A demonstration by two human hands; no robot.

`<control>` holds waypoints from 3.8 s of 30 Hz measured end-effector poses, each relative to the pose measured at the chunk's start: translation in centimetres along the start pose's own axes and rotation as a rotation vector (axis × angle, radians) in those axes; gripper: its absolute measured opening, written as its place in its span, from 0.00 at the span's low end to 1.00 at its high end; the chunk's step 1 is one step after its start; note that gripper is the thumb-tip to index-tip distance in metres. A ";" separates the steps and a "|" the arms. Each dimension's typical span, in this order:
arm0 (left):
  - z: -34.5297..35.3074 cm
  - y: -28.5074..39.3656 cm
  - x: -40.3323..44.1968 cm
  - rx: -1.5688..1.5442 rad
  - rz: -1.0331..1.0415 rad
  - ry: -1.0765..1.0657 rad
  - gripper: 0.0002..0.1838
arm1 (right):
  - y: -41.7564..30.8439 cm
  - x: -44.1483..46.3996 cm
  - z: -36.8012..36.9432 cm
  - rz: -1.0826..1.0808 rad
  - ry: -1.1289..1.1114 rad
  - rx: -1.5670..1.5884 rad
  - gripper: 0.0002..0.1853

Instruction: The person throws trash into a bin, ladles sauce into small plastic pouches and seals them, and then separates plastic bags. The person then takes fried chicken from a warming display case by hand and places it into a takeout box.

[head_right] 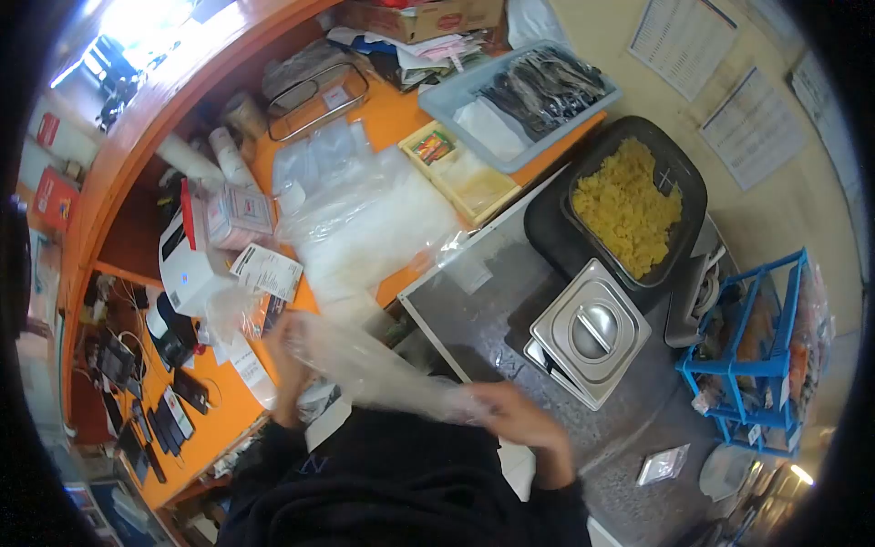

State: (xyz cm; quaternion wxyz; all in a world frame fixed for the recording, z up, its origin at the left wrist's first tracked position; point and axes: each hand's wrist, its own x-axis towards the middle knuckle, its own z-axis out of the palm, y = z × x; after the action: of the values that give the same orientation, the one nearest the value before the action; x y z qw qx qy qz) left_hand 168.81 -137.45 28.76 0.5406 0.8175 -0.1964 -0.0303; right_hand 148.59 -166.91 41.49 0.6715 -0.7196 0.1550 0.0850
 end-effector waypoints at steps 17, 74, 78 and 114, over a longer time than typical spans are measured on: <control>18.4 1.9 1.3 -0.716 -0.465 -0.326 0.09 | 1.5 11.9 5.1 -0.497 0.623 -1.444 0.27; 14.8 7.0 17.7 0.086 0.554 -1.164 0.16 | -12.1 20.2 -10.0 -0.816 1.106 -0.852 0.06; 17.9 0.3 15.2 -0.020 0.583 -0.764 0.16 | 0.1 15.2 1.2 -0.548 0.649 -0.909 0.10; 26.3 3.5 11.5 0.169 0.613 -0.630 0.15 | 10.0 15.9 -2.4 0.351 0.488 -1.056 0.19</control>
State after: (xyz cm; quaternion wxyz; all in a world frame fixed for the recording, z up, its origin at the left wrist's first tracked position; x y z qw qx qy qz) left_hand 171.51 -165.68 22.91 0.3697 0.7137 -0.5865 -0.0998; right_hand 159.89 -171.50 27.05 0.1449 -0.9179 0.3578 0.0924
